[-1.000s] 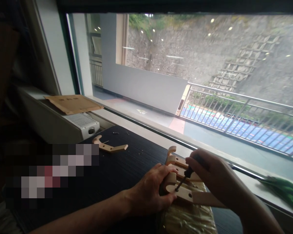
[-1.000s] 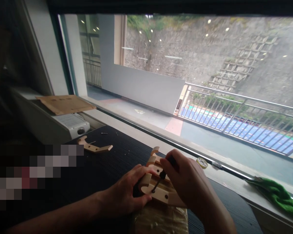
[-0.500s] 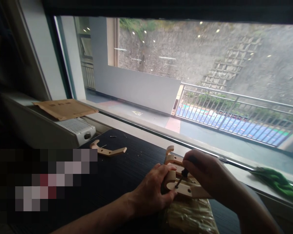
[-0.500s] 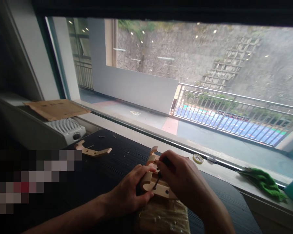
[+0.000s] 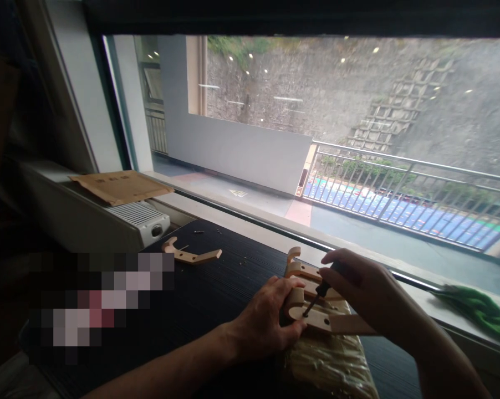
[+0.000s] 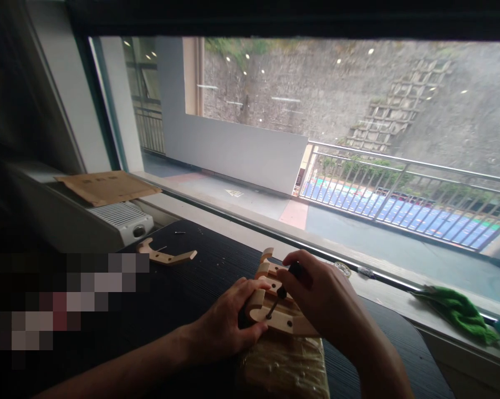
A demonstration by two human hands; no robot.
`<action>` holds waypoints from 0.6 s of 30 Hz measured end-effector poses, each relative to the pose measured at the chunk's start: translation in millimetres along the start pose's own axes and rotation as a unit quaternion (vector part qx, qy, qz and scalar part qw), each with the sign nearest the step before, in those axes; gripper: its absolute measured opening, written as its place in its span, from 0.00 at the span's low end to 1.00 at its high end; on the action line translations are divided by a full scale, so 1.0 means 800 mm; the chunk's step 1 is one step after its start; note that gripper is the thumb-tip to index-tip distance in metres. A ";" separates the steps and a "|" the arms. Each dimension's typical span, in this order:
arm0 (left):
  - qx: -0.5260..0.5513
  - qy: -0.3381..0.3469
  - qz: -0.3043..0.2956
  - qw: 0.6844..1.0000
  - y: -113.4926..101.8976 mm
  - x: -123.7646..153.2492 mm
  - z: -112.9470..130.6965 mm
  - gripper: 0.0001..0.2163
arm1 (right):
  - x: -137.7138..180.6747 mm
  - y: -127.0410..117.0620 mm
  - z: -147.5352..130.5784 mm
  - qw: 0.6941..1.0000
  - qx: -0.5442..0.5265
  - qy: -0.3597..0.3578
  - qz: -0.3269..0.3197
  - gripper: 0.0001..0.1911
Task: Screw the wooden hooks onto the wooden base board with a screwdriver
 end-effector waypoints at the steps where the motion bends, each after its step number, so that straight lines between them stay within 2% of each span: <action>1: -0.002 0.001 0.001 1.000 0.000 0.000 0.000 0.26 | 0.001 0.000 -0.001 1.000 -0.010 -0.005 -0.005 0.16; 6: -0.005 0.003 0.004 1.000 0.000 0.000 0.000 0.25 | -0.002 0.007 -0.002 0.999 -0.019 -0.016 -0.031 0.15; 18: 0.000 0.005 0.009 1.000 0.000 0.000 0.000 0.25 | -0.005 0.004 0.005 0.999 0.033 0.014 -0.004 0.17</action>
Point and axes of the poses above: each hand's wrist, its own x-axis away from the middle knuckle, its own y-axis out of the palm, z = x × y, the point moved 4 cm from there along -x, towards the middle knuckle, and after that the axes turned 7 degrees about -z, right-handed, at the moved point
